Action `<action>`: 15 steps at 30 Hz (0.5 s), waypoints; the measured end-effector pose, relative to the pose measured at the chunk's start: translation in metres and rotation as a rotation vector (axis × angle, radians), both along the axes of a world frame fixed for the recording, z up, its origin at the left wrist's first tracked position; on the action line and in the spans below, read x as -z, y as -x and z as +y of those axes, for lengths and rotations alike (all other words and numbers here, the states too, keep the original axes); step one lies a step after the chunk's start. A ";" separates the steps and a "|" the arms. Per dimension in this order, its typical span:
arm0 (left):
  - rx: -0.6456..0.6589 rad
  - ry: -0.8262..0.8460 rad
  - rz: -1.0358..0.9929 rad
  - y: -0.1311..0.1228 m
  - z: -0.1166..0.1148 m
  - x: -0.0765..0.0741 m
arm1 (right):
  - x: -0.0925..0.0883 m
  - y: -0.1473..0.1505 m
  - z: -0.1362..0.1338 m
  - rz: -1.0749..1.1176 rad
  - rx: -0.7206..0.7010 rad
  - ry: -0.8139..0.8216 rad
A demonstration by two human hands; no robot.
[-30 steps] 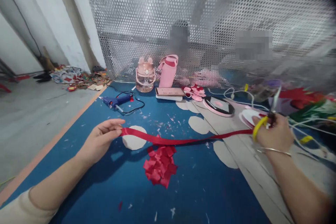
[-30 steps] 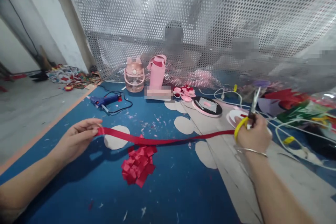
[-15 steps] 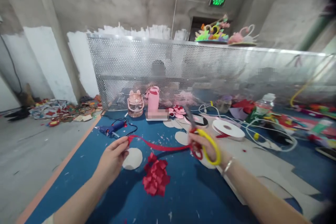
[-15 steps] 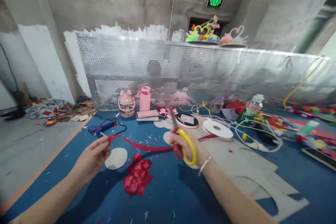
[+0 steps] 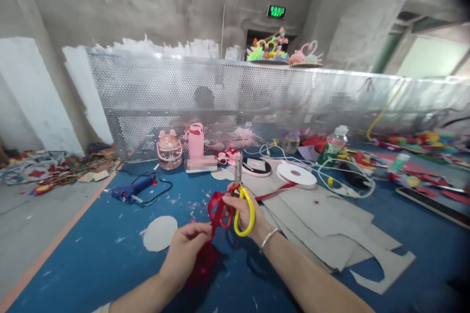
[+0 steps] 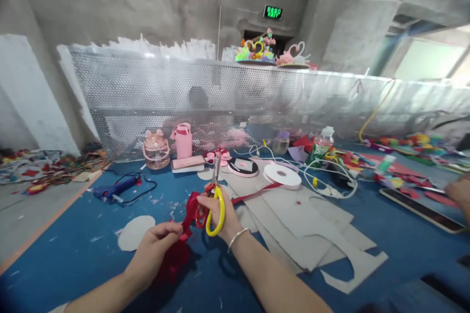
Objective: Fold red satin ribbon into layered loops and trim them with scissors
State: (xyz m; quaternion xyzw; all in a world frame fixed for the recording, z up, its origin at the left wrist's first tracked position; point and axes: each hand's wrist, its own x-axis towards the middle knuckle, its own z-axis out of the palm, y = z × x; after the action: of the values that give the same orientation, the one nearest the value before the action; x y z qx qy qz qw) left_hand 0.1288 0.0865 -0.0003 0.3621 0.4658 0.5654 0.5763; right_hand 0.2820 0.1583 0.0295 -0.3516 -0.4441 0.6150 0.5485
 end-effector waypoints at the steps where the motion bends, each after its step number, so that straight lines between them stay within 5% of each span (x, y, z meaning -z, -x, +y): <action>1: 0.017 0.001 0.001 0.003 0.001 0.002 | 0.001 -0.001 0.000 0.005 0.012 0.002; 7: 0.128 -0.006 -0.242 0.010 0.006 0.000 | -0.001 0.001 0.000 -0.030 0.057 0.007; 15: 0.218 -0.093 -0.072 0.003 -0.001 -0.007 | 0.005 0.007 -0.006 -0.076 0.088 -0.021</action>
State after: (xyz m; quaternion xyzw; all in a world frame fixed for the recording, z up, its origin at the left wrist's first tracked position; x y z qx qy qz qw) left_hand 0.1253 0.0856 0.0070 0.4166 0.3758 0.5329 0.6334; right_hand 0.2749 0.1528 0.0245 -0.3880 -0.4551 0.5717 0.5617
